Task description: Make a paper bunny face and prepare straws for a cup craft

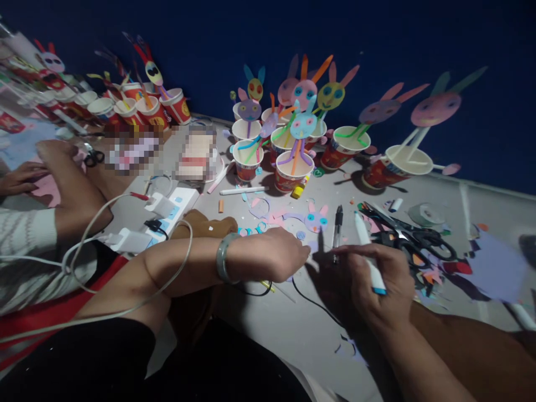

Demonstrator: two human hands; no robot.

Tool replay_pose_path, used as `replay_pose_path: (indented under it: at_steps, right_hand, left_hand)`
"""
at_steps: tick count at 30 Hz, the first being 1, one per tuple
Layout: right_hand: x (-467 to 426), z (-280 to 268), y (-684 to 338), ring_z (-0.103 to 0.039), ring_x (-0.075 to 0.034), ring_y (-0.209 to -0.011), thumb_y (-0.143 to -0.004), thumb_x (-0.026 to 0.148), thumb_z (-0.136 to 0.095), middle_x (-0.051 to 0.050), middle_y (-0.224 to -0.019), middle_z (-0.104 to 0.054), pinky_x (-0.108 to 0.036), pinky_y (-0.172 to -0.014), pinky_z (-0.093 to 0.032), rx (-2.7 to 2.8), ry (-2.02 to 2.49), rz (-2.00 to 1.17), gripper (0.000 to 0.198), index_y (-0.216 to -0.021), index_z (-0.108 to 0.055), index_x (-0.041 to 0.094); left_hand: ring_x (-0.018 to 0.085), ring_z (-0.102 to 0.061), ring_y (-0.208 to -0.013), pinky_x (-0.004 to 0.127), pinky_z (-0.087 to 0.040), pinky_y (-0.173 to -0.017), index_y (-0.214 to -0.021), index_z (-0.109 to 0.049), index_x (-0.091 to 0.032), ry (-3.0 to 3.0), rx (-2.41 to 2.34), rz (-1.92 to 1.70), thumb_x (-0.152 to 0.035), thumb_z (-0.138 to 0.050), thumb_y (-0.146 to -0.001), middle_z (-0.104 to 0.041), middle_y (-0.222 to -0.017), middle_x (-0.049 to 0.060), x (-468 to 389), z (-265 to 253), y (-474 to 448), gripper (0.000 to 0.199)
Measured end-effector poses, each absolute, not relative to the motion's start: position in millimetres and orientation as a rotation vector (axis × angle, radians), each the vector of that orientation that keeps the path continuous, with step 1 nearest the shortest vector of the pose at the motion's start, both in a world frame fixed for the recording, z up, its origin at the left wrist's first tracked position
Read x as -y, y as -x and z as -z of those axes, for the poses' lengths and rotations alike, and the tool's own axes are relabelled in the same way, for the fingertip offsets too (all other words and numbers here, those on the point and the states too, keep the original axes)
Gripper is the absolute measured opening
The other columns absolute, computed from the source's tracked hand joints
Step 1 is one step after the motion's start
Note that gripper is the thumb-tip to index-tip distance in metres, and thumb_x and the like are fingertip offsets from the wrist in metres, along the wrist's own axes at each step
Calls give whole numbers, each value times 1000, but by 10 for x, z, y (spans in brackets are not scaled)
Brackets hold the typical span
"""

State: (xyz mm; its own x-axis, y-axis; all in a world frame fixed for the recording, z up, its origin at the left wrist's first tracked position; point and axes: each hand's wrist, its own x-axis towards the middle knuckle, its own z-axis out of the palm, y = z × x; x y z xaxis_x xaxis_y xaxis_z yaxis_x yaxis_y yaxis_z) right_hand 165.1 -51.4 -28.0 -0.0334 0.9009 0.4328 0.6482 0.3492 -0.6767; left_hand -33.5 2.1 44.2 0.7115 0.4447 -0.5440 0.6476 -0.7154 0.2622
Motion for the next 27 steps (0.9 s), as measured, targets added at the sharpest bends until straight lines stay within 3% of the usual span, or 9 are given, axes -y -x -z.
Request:
replay_pose_path:
  at_steps: [5,10,15,27]
  right_hand:
    - [629,336,-1488,-71,-20,-72,-98,36,-52,-5,-99,-71,-38,-67,-57,1431,1271,-789,30,-127,-52,29]
    - [638,327,-1501,-70,-19,-67,-92,36,-62,-5,-88,-75,-32,-63,-57,1550,1523,-736,22,-109,-68,23]
    - [586,382,-1565,-66,-18,-57,-87,38,-66,-3,-73,-72,-30,-54,-53,1638,1565,-544,17,-87,-66,22]
    - [572,539,-1658,-73,-22,-74,-93,41,-59,-6,-87,-76,-33,-65,-55,1884,1622,-313,18,-94,-62,24]
  left_hand:
    - [23,-68,-85,31,-44,-65,-136,-58,-12,-2416,-839,706,-10,-56,-87,-73,-104,16,-68,-527,308,49]
    - [22,-66,-81,31,-43,-66,-142,-53,-16,-2444,-849,677,-16,-55,-90,-73,-93,12,-76,-361,291,52]
    - [23,-66,-81,32,-46,-69,-138,-56,-17,-2498,-860,618,-18,-53,-91,-72,-89,12,-56,-182,305,48]
    - [24,-67,-82,33,-47,-69,-140,-54,-15,-2475,-821,643,-19,-49,-93,-73,-91,13,-65,-213,312,48]
